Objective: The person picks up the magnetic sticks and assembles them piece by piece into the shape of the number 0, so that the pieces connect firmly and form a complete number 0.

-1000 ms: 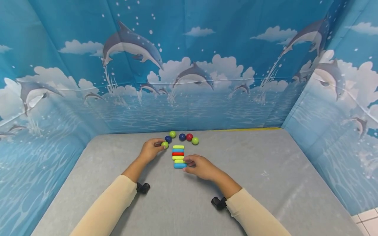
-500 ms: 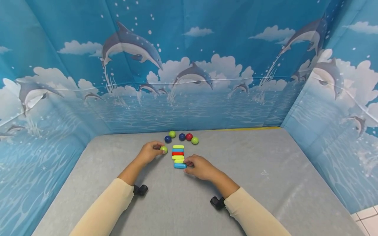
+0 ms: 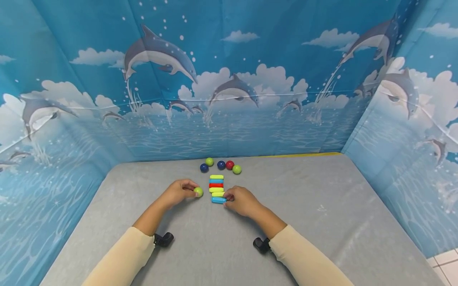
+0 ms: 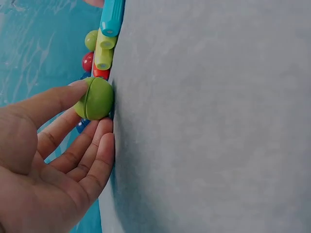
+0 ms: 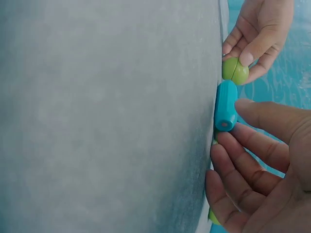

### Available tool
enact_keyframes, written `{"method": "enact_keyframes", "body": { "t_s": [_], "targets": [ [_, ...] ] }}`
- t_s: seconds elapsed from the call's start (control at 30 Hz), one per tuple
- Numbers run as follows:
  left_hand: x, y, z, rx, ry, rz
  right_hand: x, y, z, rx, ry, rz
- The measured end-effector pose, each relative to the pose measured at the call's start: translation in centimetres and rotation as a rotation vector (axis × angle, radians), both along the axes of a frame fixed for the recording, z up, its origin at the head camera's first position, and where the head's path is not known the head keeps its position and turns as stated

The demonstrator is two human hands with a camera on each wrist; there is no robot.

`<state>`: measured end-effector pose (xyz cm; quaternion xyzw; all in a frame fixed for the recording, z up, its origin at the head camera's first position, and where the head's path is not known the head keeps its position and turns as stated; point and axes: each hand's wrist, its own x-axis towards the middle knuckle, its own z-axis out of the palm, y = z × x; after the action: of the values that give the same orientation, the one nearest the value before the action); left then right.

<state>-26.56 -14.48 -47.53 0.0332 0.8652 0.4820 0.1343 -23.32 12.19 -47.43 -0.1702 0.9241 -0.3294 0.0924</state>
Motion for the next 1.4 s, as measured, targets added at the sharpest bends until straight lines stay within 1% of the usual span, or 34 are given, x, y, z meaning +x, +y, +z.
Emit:
{"method": "enact_keyframes", "body": {
  "t_s": [0.13,0.23,0.4,0.53,0.77,0.93,1.1,1.27,1.4],
  "targets": [
    [0.8,-0.2,-0.4,0.013,-0.004,-0.012,0.0,-0.1,0.0,-0.009,-0.01,-0.011],
    [1.4,-0.2,-0.4,0.018,0.0,-0.022,0.0,-0.2,-0.1,-0.026,-0.018,-0.013],
    [2.4,0.0,-0.3,0.004,0.004,-0.056,0.1,-0.2,-0.2,-0.034,-0.013,-0.021],
    [3.0,0.2,-0.3,0.001,-0.006,-0.075,0.1,-0.3,-0.3,-0.025,-0.013,-0.032],
    [3.8,0.1,-0.4,-0.014,0.003,-0.103,0.3,-0.3,-0.2,-0.02,-0.031,-0.026],
    [4.5,0.1,-0.3,-0.036,0.025,-0.115,0.8,-0.1,-0.2,-0.024,-0.044,-0.02],
    [5.3,0.3,-0.1,-0.043,0.038,-0.142,1.5,0.0,-0.1,-0.027,-0.077,-0.017],
    [6.0,0.6,0.1,-0.029,0.038,-0.174,2.3,0.0,0.0,-0.043,-0.109,-0.008],
    [6.2,0.7,0.1,-0.012,0.039,-0.183,2.8,0.1,0.1,-0.061,-0.118,0.002]
  ]
}}
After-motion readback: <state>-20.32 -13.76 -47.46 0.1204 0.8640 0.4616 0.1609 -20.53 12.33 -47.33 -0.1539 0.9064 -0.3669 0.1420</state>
